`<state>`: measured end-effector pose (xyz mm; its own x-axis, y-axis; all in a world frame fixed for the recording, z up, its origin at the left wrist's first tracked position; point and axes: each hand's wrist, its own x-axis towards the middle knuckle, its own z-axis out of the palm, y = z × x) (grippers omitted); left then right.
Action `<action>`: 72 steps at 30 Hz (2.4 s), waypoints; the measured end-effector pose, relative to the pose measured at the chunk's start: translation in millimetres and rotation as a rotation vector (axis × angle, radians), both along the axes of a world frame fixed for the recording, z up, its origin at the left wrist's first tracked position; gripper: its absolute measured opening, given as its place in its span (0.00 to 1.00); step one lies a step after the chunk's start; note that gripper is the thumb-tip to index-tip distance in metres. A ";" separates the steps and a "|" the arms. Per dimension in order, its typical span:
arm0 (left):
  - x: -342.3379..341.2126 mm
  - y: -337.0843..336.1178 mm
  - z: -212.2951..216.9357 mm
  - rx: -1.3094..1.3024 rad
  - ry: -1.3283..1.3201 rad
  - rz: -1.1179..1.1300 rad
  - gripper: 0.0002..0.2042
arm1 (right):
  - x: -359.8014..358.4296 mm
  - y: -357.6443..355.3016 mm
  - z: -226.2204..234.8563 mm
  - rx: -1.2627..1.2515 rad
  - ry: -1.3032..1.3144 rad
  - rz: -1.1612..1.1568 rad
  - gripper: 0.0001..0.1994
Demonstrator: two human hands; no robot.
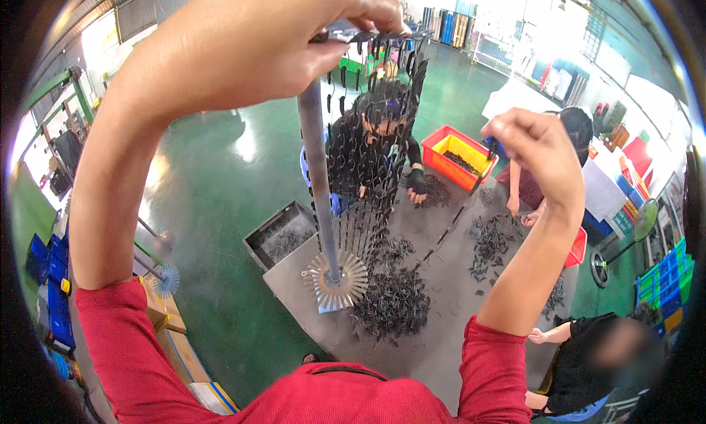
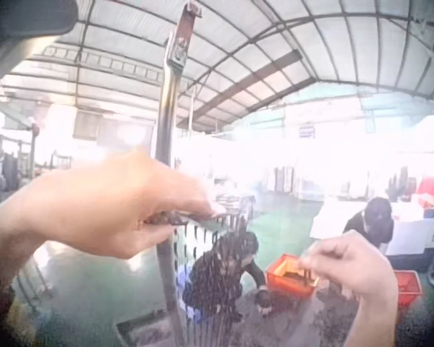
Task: The person picks up two long metal rods with circular serrated discs and carries them across a workshop, then hangs them onto a metal rack by their hooks.
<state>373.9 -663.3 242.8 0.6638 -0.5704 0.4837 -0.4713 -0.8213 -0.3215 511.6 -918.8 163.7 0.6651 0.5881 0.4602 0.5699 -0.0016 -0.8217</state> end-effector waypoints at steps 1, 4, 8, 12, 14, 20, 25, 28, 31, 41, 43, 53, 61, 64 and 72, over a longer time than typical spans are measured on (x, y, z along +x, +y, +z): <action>-0.1 1.7 -1.8 -0.118 0.015 -0.017 0.19 | -3.0 3.3 -0.1 -0.209 -0.145 -0.198 0.12; -3.0 0.8 1.2 -0.146 0.043 -0.029 0.22 | -8.3 20.8 -6.4 -0.377 -0.352 -0.468 0.15; -9.6 -10.9 7.0 -0.163 0.106 -0.002 0.24 | -8.6 57.4 -0.9 0.057 -0.341 -0.303 0.13; -1.8 -13.9 11.8 0.167 -0.042 0.208 0.20 | -17.3 81.6 8.5 0.289 -0.092 -0.052 0.09; 3.3 -15.3 10.2 0.163 -0.036 0.253 0.19 | -9.0 84.4 10.2 0.225 -0.001 0.115 0.08; 6.5 -19.2 5.2 0.140 -0.094 0.190 0.18 | -2.4 88.3 12.7 0.236 -0.028 0.095 0.07; 8.7 -22.4 2.4 0.149 -0.056 0.328 0.18 | -10.9 97.9 -1.5 0.370 -0.196 -0.183 0.07; 7.9 -28.0 0.7 0.157 -0.129 0.124 0.18 | -17.2 101.7 -7.1 0.438 -0.244 -0.334 0.08; 5.0 -33.2 2.3 0.181 -0.144 0.116 0.17 | -18.5 100.9 -9.7 0.515 -0.246 -0.352 0.08; -1.1 -25.9 3.4 0.037 0.023 0.146 0.14 | -2.3 46.9 -17.0 0.660 -0.052 -0.340 0.06; 0.1 -17.7 1.1 -0.113 -0.020 0.154 0.17 | 3.1 31.3 -13.5 0.353 -0.134 -0.438 0.08; -3.9 -1.0 2.5 -0.164 0.098 0.043 0.21 | -5.5 55.4 -21.7 0.262 -0.406 -0.330 0.13; -3.2 -19.1 11.6 0.103 -0.005 0.078 0.21 | -42.3 123.8 -24.3 0.407 -0.520 -0.535 0.07; -0.8 -21.9 10.5 0.157 -0.032 0.166 0.19 | -42.1 130.3 -23.2 0.468 -0.512 -0.609 0.05; 0.8 -26.4 6.6 0.161 -0.058 0.215 0.18 | -25.2 137.9 -25.5 0.591 -0.802 -0.677 0.02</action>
<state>374.8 -689.8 249.3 0.7517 -0.4922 0.4389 -0.2690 -0.8366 -0.4773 486.4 -780.9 138.2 0.1587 -0.2105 0.9646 0.9478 -0.2410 -0.2086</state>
